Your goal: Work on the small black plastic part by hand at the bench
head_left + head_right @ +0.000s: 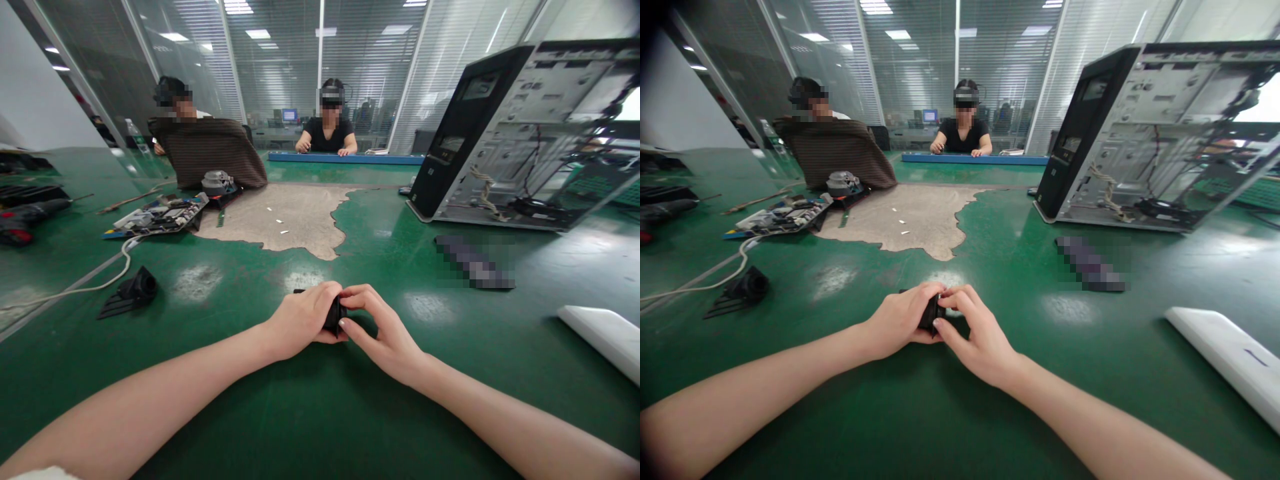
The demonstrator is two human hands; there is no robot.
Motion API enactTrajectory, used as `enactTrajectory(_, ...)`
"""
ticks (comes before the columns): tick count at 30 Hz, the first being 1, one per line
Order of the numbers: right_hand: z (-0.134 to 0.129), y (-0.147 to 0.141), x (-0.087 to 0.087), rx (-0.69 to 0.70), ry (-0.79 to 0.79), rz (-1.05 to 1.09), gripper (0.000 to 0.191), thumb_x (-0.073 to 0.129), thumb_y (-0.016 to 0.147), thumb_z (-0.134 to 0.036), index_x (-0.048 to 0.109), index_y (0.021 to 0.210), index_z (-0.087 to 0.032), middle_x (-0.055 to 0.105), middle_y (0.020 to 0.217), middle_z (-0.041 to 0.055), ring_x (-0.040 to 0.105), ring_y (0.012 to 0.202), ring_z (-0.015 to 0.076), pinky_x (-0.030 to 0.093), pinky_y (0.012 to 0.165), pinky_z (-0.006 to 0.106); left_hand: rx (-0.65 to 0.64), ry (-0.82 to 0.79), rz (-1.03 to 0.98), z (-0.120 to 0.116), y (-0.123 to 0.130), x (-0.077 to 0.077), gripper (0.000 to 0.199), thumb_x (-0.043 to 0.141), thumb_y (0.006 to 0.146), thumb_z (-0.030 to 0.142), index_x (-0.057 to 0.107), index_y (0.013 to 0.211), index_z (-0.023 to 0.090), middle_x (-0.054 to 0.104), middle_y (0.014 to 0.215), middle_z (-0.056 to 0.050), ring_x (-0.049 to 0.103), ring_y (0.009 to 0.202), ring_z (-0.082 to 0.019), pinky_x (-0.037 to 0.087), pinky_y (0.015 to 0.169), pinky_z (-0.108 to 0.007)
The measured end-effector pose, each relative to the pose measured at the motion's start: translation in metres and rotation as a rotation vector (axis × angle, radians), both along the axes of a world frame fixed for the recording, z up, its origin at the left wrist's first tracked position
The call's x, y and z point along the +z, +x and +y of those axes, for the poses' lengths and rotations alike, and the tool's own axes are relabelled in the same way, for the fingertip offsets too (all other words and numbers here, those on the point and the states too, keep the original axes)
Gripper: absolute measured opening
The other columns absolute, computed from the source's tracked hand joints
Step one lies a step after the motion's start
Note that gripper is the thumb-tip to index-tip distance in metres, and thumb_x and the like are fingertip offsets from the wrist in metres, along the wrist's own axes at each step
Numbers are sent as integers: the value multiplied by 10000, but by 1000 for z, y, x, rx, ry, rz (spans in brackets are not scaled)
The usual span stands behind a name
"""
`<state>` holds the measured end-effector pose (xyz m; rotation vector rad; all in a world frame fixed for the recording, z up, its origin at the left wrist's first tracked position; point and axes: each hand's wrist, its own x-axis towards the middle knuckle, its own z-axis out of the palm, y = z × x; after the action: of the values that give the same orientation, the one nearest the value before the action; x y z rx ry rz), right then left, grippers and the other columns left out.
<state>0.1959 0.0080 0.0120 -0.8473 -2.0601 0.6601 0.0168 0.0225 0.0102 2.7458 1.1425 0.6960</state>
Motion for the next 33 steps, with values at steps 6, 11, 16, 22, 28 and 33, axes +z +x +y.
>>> enactTrajectory(6, 3, -2, -4, -9, -160, 56, 224, 519, 812, -170, 454, 1024, -201, 544, 952, 54, 564, 880, 186, 491, 798, 378, 23, 28, 4, 1, 0, -4, 575, 616, 720, 428, 309, 1137, 177, 547, 1104, -112, 604, 950, -258, 524, 707, -365)
enactTrajectory(11, 2, -1, -3, 30, -203, 15, 229, 498, 827, -167, 444, 1045, -207, 566, 908, 42, 585, 827, 176, 511, 754, 362, 31, 30, 16, 1, 0, -4, 579, 606, 724, 420, 291, 1149, 183, 535, 1116, -122, 604, 947, -266, 522, 686, -367)
enactTrajectory(16, 0, 0, 0, 4, -15, -2, 179, 533, 797, -168, 507, 967, -216, 525, 1019, 67, 526, 971, 215, 459, 853, 405, 10, 23, 24, 0, 0, 0, 564, 611, 728, 384, 290, 1146, 186, 524, 1130, -118, 587, 976, -259, 521, 694, -358)
enactTrajectory(22, 2, -2, -3, -6, -134, 57, 223, 519, 813, -163, 461, 1022, -216, 557, 969, 55, 567, 907, 193, 498, 802, 387, 13, 38, 2, 1, 0, -3, 620, 609, 698, 472, 300, 1151, 182, 533, 1107, -120, 600, 938, -267, 519, 678, -365)
enactTrajectory(28, 1, -2, -2, 42, -244, 27, 210, 497, 833, -174, 432, 1030, -206, 577, 881, 37, 602, 798, 169, 519, 739, 358, 27, 21, 49, 0, 0, -1, 588, 628, 712, 323, 281, 1165, 183, 518, 1131, -113, 593, 951, -264, 519, 688, -366)
enactTrajectory(33, 0, 0, 0, 1, -20, 3, 176, 531, 800, -172, 500, 967, -220, 532, 1019, 67, 533, 962, 212, 468, 843, 407, 14, 12, 43, 0, -1, -1, 593, 634, 708, 287, 277, 1172, 193, 504, 1153, -110, 579, 991, -261, 515, 724, -372)
